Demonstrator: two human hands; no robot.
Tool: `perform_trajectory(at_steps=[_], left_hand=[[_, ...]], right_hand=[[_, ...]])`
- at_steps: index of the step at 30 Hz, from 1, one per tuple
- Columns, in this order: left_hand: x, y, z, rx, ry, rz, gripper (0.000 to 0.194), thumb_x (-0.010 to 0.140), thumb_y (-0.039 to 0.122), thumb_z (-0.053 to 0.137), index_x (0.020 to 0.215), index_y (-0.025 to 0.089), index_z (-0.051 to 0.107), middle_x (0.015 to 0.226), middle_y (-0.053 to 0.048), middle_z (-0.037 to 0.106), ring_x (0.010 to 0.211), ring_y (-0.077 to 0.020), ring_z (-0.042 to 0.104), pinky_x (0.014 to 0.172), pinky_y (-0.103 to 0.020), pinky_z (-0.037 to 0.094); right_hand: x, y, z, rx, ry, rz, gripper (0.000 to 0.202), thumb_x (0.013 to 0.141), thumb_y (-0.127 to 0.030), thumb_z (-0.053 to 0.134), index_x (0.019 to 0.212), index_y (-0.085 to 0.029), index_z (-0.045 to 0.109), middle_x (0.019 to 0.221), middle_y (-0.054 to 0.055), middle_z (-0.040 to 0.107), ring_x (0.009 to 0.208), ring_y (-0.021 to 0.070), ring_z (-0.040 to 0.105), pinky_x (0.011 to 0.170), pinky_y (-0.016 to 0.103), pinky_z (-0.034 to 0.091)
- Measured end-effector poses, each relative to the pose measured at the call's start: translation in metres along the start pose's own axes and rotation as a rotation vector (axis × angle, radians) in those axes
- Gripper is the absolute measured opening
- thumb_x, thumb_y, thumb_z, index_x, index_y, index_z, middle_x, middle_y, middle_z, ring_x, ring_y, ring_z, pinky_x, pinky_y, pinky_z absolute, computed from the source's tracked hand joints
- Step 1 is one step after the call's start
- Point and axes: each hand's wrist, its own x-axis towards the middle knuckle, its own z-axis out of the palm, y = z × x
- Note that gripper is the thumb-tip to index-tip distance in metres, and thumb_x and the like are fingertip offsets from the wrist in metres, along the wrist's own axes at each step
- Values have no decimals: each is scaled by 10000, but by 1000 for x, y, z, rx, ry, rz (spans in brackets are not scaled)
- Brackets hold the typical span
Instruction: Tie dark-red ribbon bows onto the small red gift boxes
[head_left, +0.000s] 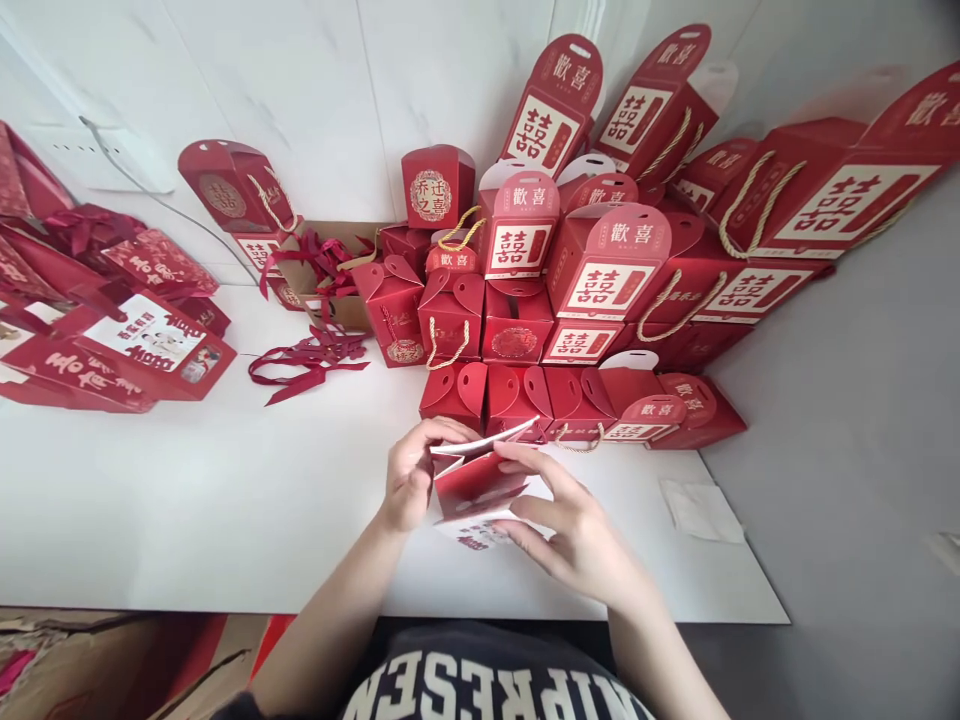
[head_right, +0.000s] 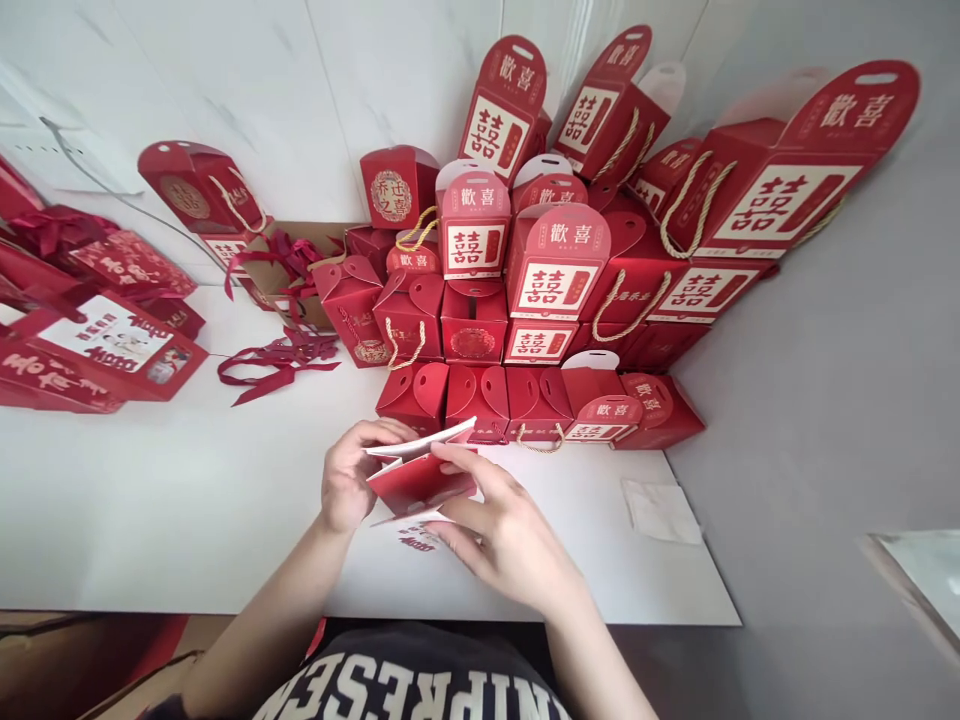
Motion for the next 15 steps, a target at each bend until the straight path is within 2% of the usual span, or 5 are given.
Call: perform_trajectory(at_steps=[3, 5, 9, 13, 15], left_hand=[[-7, -11, -9, 114, -54, -91, 432, 771, 454, 762, 1093, 182, 666, 1065, -128, 724, 958, -259, 701, 792, -350, 568], [-9, -14, -14, 169, -37, -154, 263, 832, 296, 719, 1069, 187, 683, 1046, -117, 740, 966, -238, 705, 817, -340, 569], [-4, -18, -18, 70, -113, -133, 130, 863, 284, 668, 921, 182, 725, 1130, -143, 727, 1034, -265, 694, 825, -385, 583], [1, -16, -19, 68, -171, -100, 151, 870, 317, 642, 826, 190, 711, 1180, -143, 707, 1072, -288, 681, 859, -415, 562], [0, -15, -19, 35, -190, -111, 243, 889, 399, 585, 871, 187, 701, 1215, -158, 690, 1091, -309, 669, 882, -438, 542]], right_hand=[[-3, 15, 4, 168, 59, 27, 127, 910, -237, 647, 800, -198, 696, 1498, 91, 449, 1232, 263, 568, 1006, 433, 513], [-5, 23, 1, 204, 183, 51, 100, 887, -239, 673, 800, -213, 716, 1493, 79, 456, 1288, 296, 522, 1044, 489, 476], [-3, 32, -6, 296, 297, 84, 167, 881, -277, 675, 731, -216, 715, 1574, 41, 371, 1425, 353, 373, 1130, 578, 367], [3, 38, -3, 326, 160, 92, 169, 887, -302, 673, 749, -221, 726, 1452, 77, 523, 1344, 319, 484, 1117, 544, 397], [5, 41, 2, 379, 184, 90, 189, 881, -329, 681, 730, -223, 721, 1336, 87, 602, 1267, 304, 547, 1076, 522, 441]])
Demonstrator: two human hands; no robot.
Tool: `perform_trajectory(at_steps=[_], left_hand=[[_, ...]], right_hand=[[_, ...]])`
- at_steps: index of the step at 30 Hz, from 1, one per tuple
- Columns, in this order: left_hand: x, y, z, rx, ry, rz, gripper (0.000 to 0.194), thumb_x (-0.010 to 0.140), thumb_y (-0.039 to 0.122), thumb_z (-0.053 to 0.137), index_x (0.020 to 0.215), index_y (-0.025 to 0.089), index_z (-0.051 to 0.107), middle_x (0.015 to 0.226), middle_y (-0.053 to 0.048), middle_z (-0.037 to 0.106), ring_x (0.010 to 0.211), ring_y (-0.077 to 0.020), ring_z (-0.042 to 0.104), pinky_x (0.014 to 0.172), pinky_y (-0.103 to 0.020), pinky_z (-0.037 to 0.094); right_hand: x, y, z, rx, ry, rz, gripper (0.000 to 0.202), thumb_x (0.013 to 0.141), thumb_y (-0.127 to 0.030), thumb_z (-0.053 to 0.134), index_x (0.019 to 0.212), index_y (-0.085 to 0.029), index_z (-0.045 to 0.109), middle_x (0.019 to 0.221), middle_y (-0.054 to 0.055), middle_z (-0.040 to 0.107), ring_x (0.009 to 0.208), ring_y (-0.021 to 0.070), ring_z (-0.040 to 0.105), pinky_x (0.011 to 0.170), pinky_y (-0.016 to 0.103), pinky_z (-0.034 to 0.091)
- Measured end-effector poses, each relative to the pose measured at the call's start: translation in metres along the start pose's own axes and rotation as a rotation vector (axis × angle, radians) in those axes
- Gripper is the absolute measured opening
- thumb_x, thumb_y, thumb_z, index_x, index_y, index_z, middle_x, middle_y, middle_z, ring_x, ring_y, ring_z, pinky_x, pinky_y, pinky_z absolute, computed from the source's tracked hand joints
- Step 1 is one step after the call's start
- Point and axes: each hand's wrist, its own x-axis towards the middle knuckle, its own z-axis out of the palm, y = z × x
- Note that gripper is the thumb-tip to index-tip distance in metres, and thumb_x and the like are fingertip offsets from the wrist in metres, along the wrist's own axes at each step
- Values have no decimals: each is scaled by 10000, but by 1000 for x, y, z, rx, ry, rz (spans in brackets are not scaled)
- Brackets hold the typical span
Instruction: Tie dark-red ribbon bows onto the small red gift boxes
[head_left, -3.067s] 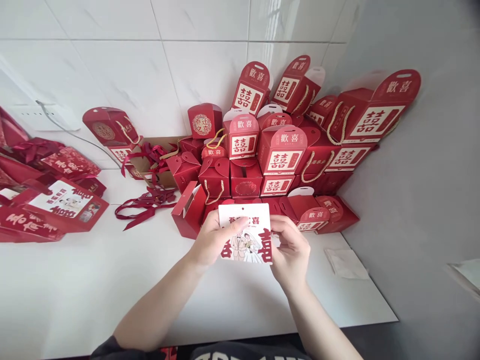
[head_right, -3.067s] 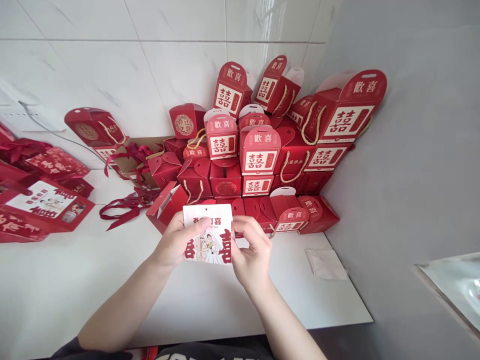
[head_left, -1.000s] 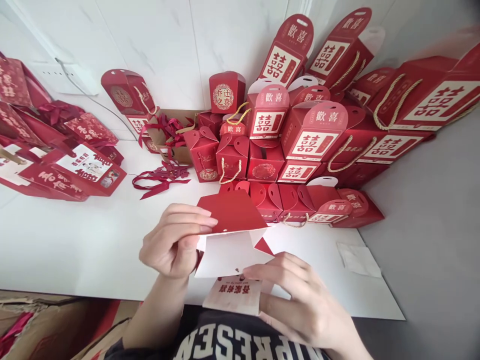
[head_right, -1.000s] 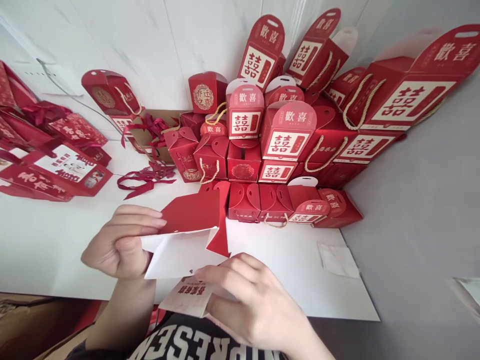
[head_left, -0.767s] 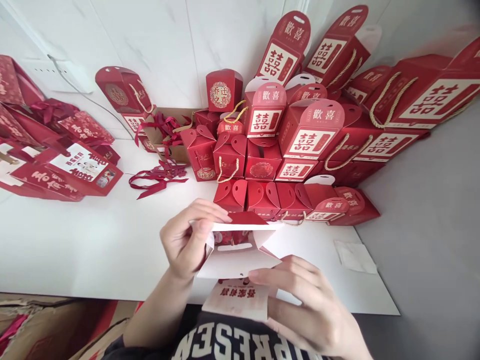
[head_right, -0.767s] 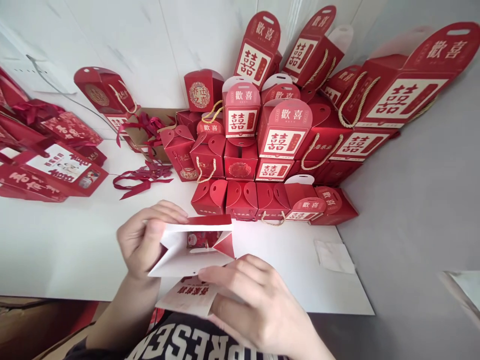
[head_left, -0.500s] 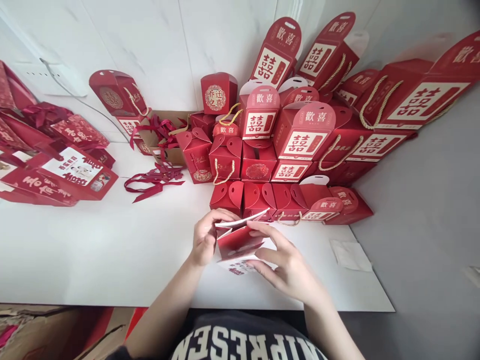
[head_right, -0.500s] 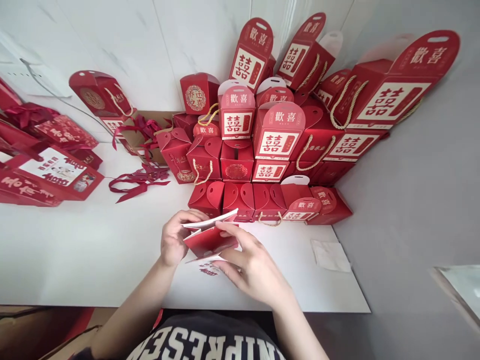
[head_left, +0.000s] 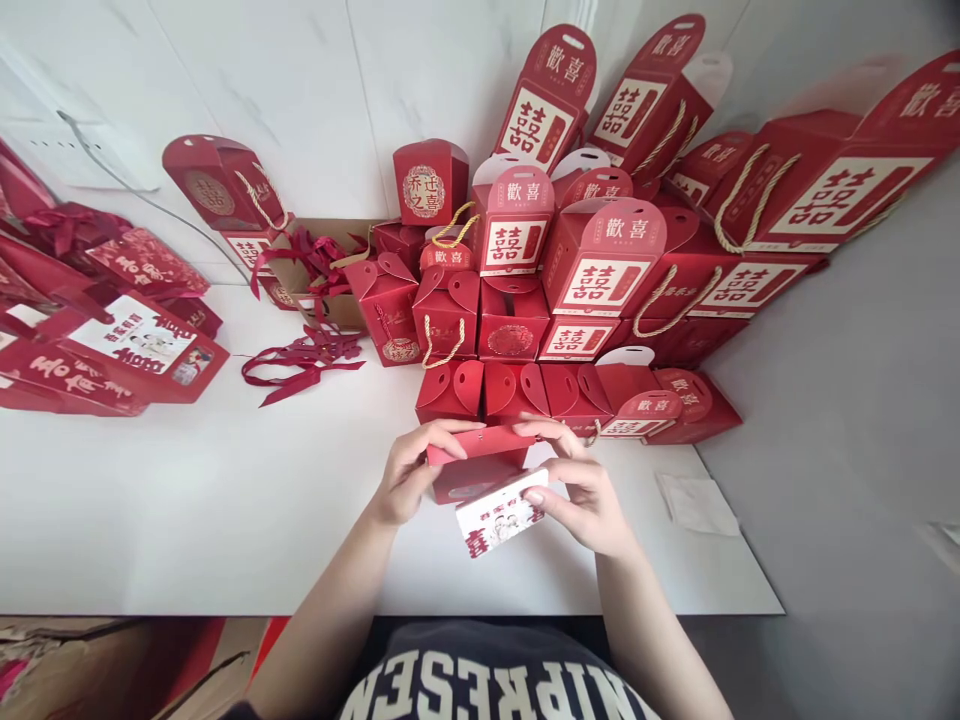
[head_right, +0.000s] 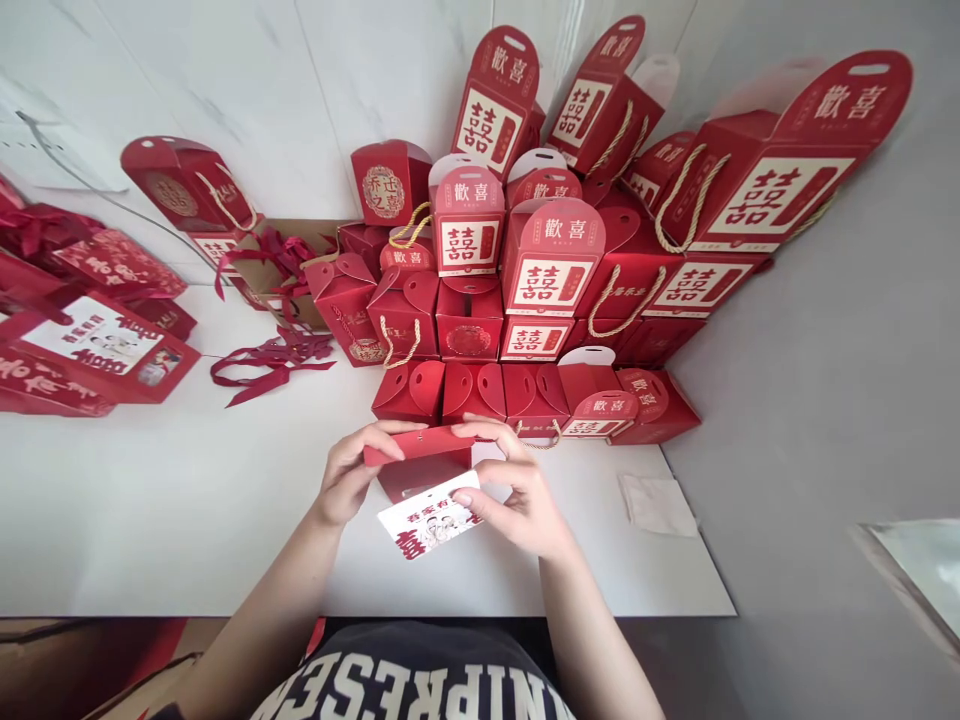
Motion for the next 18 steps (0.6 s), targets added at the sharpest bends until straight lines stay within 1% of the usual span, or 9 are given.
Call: perform_trajectory(at_steps=[2, 5, 8, 10, 11, 12, 13, 16, 18], left_hand=[[-1, 1, 0, -57, -8, -15, 323, 888, 464, 544, 914, 176, 687, 1235, -176, 680, 1091, -327, 665, 878, -446, 533], [-1, 2, 1, -104, 7, -48, 353, 858, 497, 561, 894, 162, 667, 1238, -188, 676, 1078, -340, 666, 861, -443, 532], [0, 4, 4, -115, 23, -63, 397, 878, 539, 525, 834, 164, 645, 1226, -186, 674, 1090, -347, 656, 854, -446, 530], [1, 5, 7, -43, 54, -80, 334, 913, 472, 538, 793, 170, 616, 1172, -164, 692, 1060, -309, 664, 837, -404, 529], [0, 5, 9, 7, 82, -86, 268, 924, 413, 556, 814, 175, 606, 1136, -146, 700, 1032, -280, 668, 827, -376, 526], [0, 5, 11, 50, 113, -87, 180, 930, 355, 571, 885, 184, 603, 1101, -125, 701, 999, -248, 669, 816, -349, 523], [-1, 4, 12, 76, 139, -75, 132, 934, 316, 576, 994, 200, 591, 1072, -103, 694, 968, -221, 663, 808, -330, 519], [-2, -3, 17, 84, 179, 13, 383, 958, 277, 544, 1323, 264, 429, 1065, -68, 634, 957, -185, 627, 829, -318, 509], [-3, -6, 18, 111, 177, 50, 423, 977, 279, 500, 1384, 269, 389, 1154, -91, 584, 1035, -198, 599, 879, -337, 498]], right_hand=[[2, 5, 3, 129, 128, 2, 222, 876, -378, 681, 717, -225, 709, 1258, 87, 632, 1195, 296, 592, 1031, 514, 477], [12, 7, 2, 285, 410, 19, 229, 886, -428, 656, 766, -239, 703, 1159, 79, 655, 1039, 258, 650, 909, 468, 537], [30, -2, -8, 273, 632, 17, 268, 889, -507, 627, 874, -249, 702, 1092, 87, 667, 955, 244, 658, 835, 429, 544], [43, -12, -16, 230, 719, -9, 323, 896, -556, 595, 937, -252, 697, 1022, 86, 675, 954, 249, 658, 857, 432, 532], [48, -16, -19, 200, 724, -24, 304, 901, -539, 600, 926, -253, 700, 997, 76, 677, 945, 240, 657, 866, 421, 523], [53, -20, -21, 160, 691, -28, 263, 903, -500, 618, 898, -251, 706, 978, 64, 678, 938, 228, 653, 870, 402, 514], [56, -23, -22, 120, 622, -19, 218, 903, -448, 640, 859, -247, 711, 961, 51, 679, 922, 214, 649, 861, 378, 508], [57, -23, -15, 77, 347, 82, 176, 903, -341, 661, 780, -228, 715, 900, 24, 681, 830, 173, 639, 753, 308, 502], [52, -18, -5, 106, 243, 143, 188, 913, -330, 647, 775, -219, 712, 881, 21, 685, 780, 158, 636, 691, 284, 497]])
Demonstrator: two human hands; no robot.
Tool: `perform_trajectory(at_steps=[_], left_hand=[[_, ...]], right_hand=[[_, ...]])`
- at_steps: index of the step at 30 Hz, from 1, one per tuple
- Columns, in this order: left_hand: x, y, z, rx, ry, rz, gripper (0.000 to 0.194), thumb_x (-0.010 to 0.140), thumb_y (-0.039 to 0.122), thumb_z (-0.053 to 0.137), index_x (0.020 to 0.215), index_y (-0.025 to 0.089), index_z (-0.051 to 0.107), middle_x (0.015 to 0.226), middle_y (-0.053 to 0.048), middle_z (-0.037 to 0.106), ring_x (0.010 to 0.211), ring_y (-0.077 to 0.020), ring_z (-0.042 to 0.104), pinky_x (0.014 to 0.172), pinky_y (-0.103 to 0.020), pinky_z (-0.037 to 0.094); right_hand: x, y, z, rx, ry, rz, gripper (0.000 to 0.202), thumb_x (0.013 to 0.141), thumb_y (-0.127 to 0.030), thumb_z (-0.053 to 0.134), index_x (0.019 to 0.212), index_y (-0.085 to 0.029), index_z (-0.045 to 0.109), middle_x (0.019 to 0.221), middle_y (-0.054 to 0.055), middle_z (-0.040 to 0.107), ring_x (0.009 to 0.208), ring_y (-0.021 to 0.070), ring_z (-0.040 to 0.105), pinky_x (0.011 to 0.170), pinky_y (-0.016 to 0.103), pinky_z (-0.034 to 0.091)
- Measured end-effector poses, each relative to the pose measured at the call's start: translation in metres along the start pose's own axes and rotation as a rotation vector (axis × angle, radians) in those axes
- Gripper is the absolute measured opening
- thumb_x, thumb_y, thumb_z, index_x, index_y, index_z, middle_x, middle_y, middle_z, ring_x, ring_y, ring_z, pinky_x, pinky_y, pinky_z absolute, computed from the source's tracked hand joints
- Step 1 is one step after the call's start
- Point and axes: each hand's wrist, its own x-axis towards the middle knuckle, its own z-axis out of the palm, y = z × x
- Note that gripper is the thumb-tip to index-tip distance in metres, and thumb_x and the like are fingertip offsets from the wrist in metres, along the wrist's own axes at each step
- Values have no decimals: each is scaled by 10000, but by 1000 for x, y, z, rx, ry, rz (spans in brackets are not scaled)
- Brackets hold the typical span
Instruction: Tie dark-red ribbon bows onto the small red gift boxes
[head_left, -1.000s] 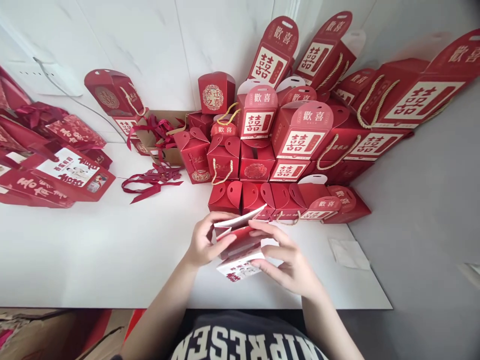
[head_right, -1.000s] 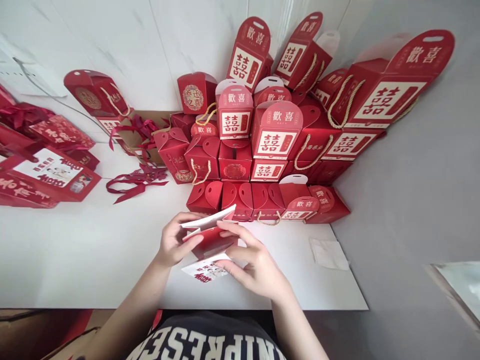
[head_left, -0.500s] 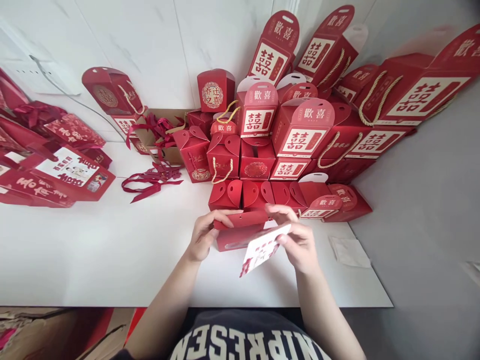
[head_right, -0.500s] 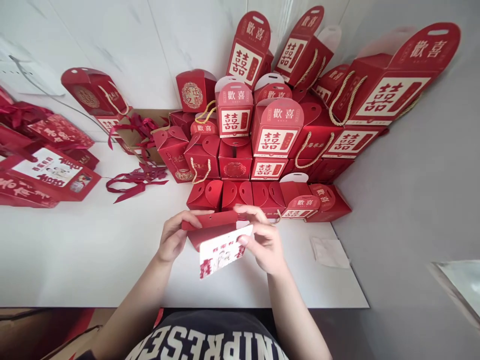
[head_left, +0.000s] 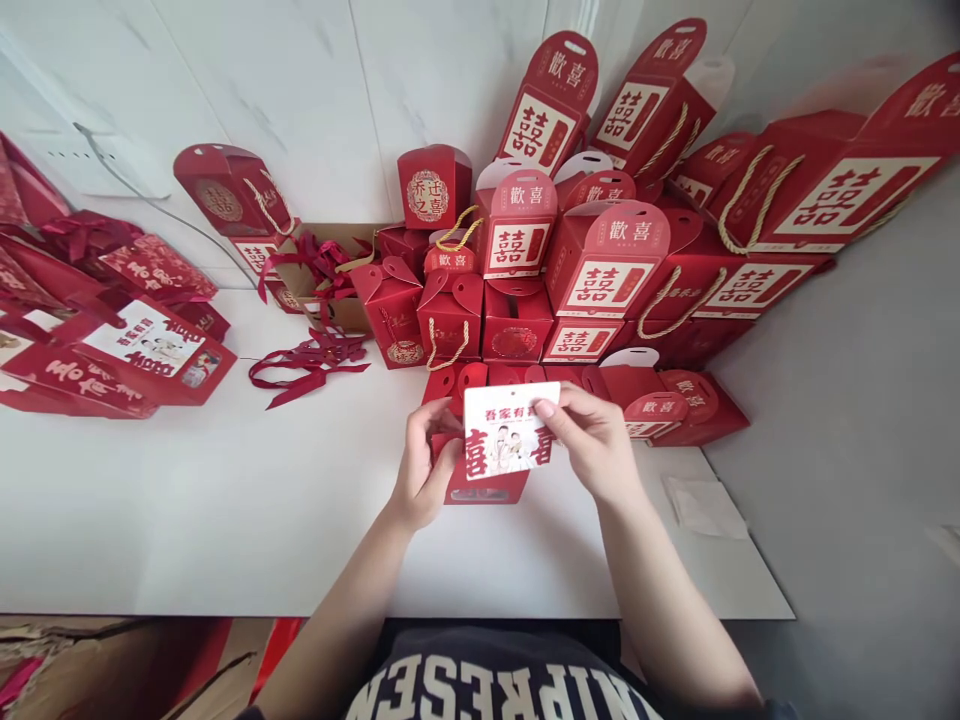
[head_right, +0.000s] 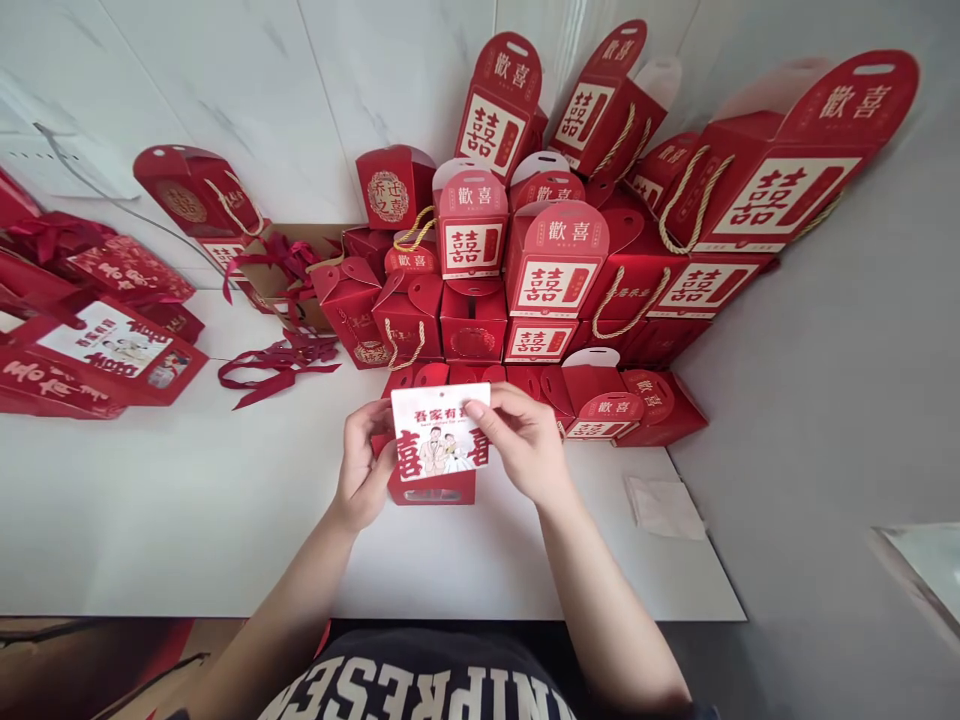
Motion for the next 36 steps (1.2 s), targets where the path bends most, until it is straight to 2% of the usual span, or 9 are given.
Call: perform_trajectory(at_steps=[6, 11, 14, 17, 19, 24, 28, 32, 36], left_hand=[[-4, 0, -3, 11, 7, -7, 358, 982, 336, 427, 1282, 217, 582, 1388, -125, 469, 1267, -287, 482, 1066, -403, 411], [-5, 0, -2, -177, -29, -96, 348, 974, 393, 449, 1193, 184, 621, 1108, -117, 671, 998, -258, 643, 823, -347, 527], [-2, 1, 3, -2, 53, -83, 183, 924, 309, 602, 1063, 193, 633, 945, -57, 694, 834, -182, 653, 732, -268, 515], [1, 2, 5, 91, 73, -71, 74, 921, 241, 616, 976, 191, 616, 834, -18, 674, 748, -134, 631, 692, -226, 494], [1, 1, 4, 87, 48, -49, 75, 930, 237, 603, 991, 193, 605, 843, -17, 666, 751, -128, 624, 693, -224, 490], [-5, -4, 1, 50, -9, -34, 160, 928, 231, 602, 1083, 201, 574, 890, -29, 659, 780, -143, 630, 728, -253, 503], [-5, -7, 0, 42, -22, 57, 296, 961, 245, 541, 1256, 222, 543, 1024, -70, 665, 914, -182, 649, 781, -295, 523], [0, -8, 1, 121, 3, 248, 290, 992, 193, 461, 1216, 241, 639, 1082, -76, 654, 1016, -184, 619, 880, -321, 502], [1, -7, 1, 157, -21, 218, 324, 1003, 176, 433, 1238, 246, 645, 1102, -77, 662, 1020, -176, 629, 885, -313, 502]], right_hand=[[-24, 22, 18, -75, -44, -26, 119, 909, -274, 659, 829, -212, 720, 876, 29, 710, 787, 154, 656, 715, 268, 510], [-40, 38, 23, -155, -5, -135, 39, 896, -207, 666, 914, -229, 693, 887, 23, 722, 782, 157, 667, 732, 278, 533], [-46, 45, 27, -173, -3, -181, 207, 878, -161, 678, 1052, -257, 624, 974, 29, 723, 856, 172, 687, 774, 299, 555], [-46, 42, 28, -18, 87, -244, 547, 875, -130, 672, 1318, -325, 418, 1340, 94, 607, 987, 187, 698, 810, 338, 584], [-44, 36, 27, -41, 85, -317, 649, 888, -108, 648, 1412, -339, 343, 1439, 120, 533, 1028, 194, 696, 846, 359, 585], [-37, 30, 25, -296, -55, -404, 339, 915, -72, 596, 1192, -264, 634, 1079, 50, 739, 949, 177, 702, 836, 305, 574], [-38, 32, 26, -286, -84, -346, 267, 929, -96, 585, 1146, -236, 649, 1044, 50, 733, 903, 172, 685, 775, 298, 572], [-38, 33, 26, -298, -116, -349, 288, 930, -90, 582, 1171, -237, 640, 1053, 49, 724, 916, 166, 669, 796, 301, 561], [-39, 34, 22, -288, -121, -360, 314, 927, -78, 582, 1188, -244, 636, 1078, 48, 719, 950, 165, 666, 815, 299, 558]])
